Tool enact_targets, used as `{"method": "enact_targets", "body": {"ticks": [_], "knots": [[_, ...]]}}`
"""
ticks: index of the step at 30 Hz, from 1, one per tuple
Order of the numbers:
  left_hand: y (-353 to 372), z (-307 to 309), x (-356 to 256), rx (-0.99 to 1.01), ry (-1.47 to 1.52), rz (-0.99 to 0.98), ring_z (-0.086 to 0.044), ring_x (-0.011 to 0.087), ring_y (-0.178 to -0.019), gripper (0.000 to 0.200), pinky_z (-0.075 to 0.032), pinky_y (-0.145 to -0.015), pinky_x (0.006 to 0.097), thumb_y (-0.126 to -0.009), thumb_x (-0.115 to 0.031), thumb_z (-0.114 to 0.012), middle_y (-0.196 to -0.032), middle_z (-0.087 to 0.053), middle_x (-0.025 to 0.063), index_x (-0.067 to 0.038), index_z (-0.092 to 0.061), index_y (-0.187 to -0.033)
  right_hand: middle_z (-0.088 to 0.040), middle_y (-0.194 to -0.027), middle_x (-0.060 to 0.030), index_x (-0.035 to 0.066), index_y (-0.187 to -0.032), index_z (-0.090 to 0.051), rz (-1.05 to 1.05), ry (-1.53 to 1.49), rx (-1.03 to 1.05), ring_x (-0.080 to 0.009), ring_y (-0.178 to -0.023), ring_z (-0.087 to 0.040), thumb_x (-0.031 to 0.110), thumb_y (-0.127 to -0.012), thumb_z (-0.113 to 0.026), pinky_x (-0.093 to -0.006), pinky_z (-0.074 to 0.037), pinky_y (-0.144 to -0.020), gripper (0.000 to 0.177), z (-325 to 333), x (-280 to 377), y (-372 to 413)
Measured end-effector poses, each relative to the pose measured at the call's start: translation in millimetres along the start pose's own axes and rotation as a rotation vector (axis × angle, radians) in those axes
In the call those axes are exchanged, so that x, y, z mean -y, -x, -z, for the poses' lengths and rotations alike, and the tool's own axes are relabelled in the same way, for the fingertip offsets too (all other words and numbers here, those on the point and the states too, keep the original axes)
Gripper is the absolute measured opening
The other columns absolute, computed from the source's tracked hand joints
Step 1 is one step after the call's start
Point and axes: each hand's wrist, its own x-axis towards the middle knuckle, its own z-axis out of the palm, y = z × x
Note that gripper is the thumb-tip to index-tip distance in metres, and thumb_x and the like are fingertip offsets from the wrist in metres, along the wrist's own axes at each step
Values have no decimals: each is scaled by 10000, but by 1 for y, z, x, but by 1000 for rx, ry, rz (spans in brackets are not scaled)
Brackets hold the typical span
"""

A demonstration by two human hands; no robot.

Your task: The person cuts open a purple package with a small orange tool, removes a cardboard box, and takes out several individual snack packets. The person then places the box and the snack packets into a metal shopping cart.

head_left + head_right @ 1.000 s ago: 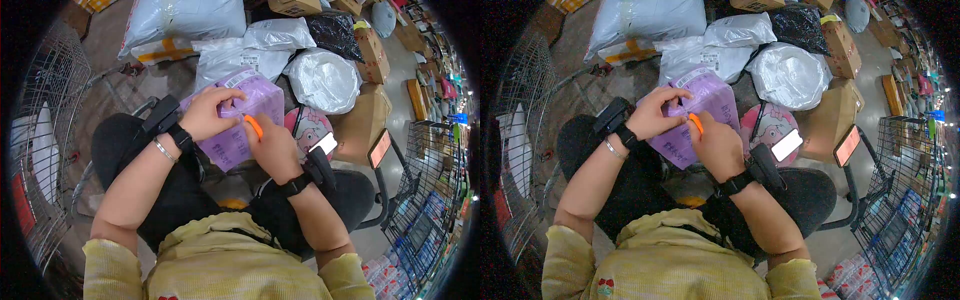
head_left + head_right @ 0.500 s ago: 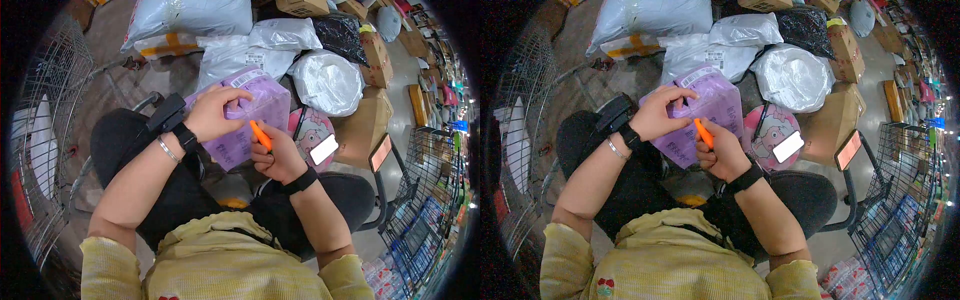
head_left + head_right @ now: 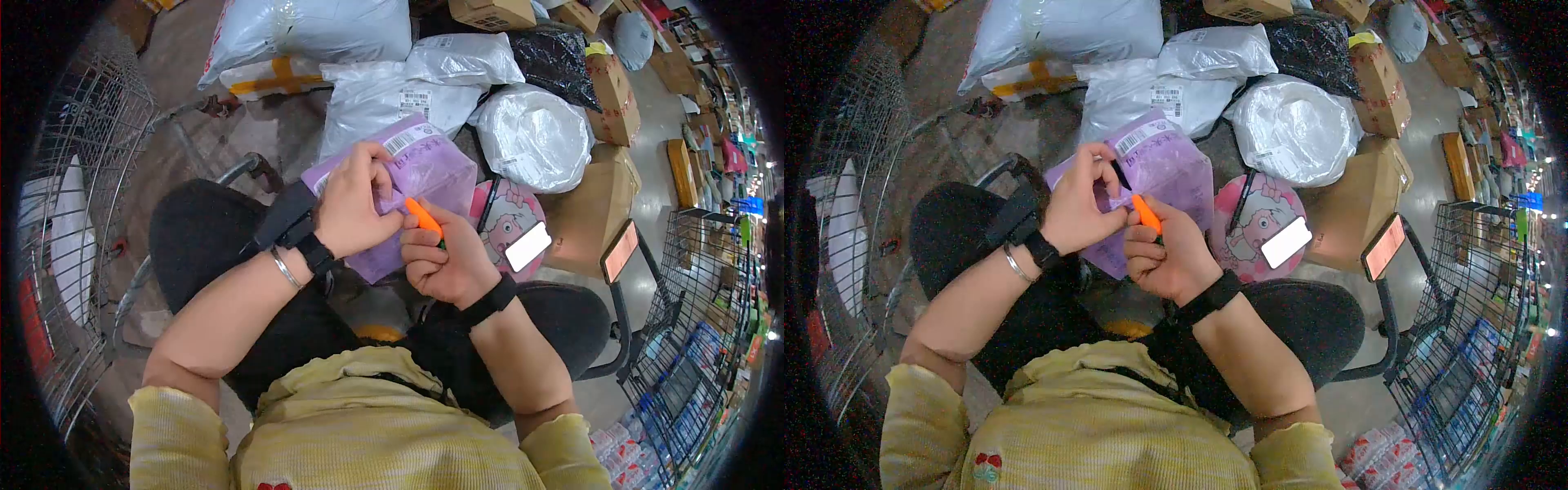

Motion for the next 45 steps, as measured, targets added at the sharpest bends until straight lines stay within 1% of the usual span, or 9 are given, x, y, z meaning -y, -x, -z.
{"method": "enact_targets", "body": {"ticks": [7, 13, 17, 19, 20, 22, 25, 38, 45], "knots": [[7, -7, 0, -91, 56, -31, -543, 237, -641, 542, -422, -577, 346, -596, -62, -729, -689, -527, 53, -62, -405, -1031, -372, -529, 62, 111, -829, -537, -31, -9, 7, -62, -382, -285, 382, -993, -470, -210, -197, -363, 324, -3, 5, 6], [11, -10, 3, 33, -65, -52, -543, 266, -763, 444, -441, -692, 360, -599, -138, -793, -739, -558, 63, -70, -508, -932, -406, -535, 20, 120, -890, -453, 279, 283, 747, -57, -374, -319, 409, -1043, -291, -219, -235, -380, 366, -63, 44, 81], [-9, 13, 18, -16, -403, -143, -533, 269, -920, 420, -446, -800, 355, -603, -289, -883, -886, -594, 62, -107, -641, -894, -426, -558, 48, 118, -869, -508, 522, 690, 148, -62, -414, -348, 412, -1029, -388, -212, -271, -414, 356, -25, 38, 67], [-19, 20, 26, -5, -303, -54, -541, 310, -895, 352, -447, -764, 386, -623, -294, -841, -851, -596, 70, -143, -640, -870, -517, -536, -60, 90, -814, -545, 861, 1194, -298, -184, -383, -446, 456, -957, -545, -285, -341, -386, 393, -15, 21, 30], [-21, 22, 28, -39, -355, -155, -546, 308, -910, 340, -453, -784, 395, -660, -275, -822, -867, -602, 67, -127, -635, -904, -517, -536, -60, 90, -814, -545, 857, 1190, -302, -184, -383, -446, 456, -957, -545, -285, -341, -386, 393, -4, 17, 15], [-21, 22, 24, -15, -361, -118, -550, 303, -905, 334, -457, -787, 393, -679, -270, -810, -881, -607, 65, -122, -633, -921, -577, -567, -141, 78, -824, -562, 1397, 1719, -451, -294, -464, -571, 405, -943, -575, -376, -437, -427, 348, 15, 13, -8], [-18, 20, 20, -7, -346, -87, -561, 289, -892, 293, -464, -782, 383, -722, -252, -779, -893, -615, 63, -109, -635, -933, -601, -640, -166, 62, -944, -584, 1433, 2135, -714, -345, -598, -628, 297, -947, -578, -452, -481, -529, 235, 27, 6, -19], [-21, 14, 20, -23, -56, 30, -563, 192, -694, 169, -454, -645, 320, -853, -228, -672, -738, -599, 52, -69, -665, -909, -588, -603, -165, 76, -875, -560, 1580, 2224, -641, -374, -569, -602, 321, -931, -589, -465, -466, -489, 253, 16, 0, -32], [-24, 12, 23, -10, -86, 69, -556, 195, -635, 179, -451, -616, 338, -857, -254, -673, -705, -594, 55, -87, -668, -921, -591, -571, -131, 98, -826, -545, 1534, 2373, -843, -321, -514, -610, 338, -929, -584, -439, -473, -455, 264, 13, -7, -34]]}}
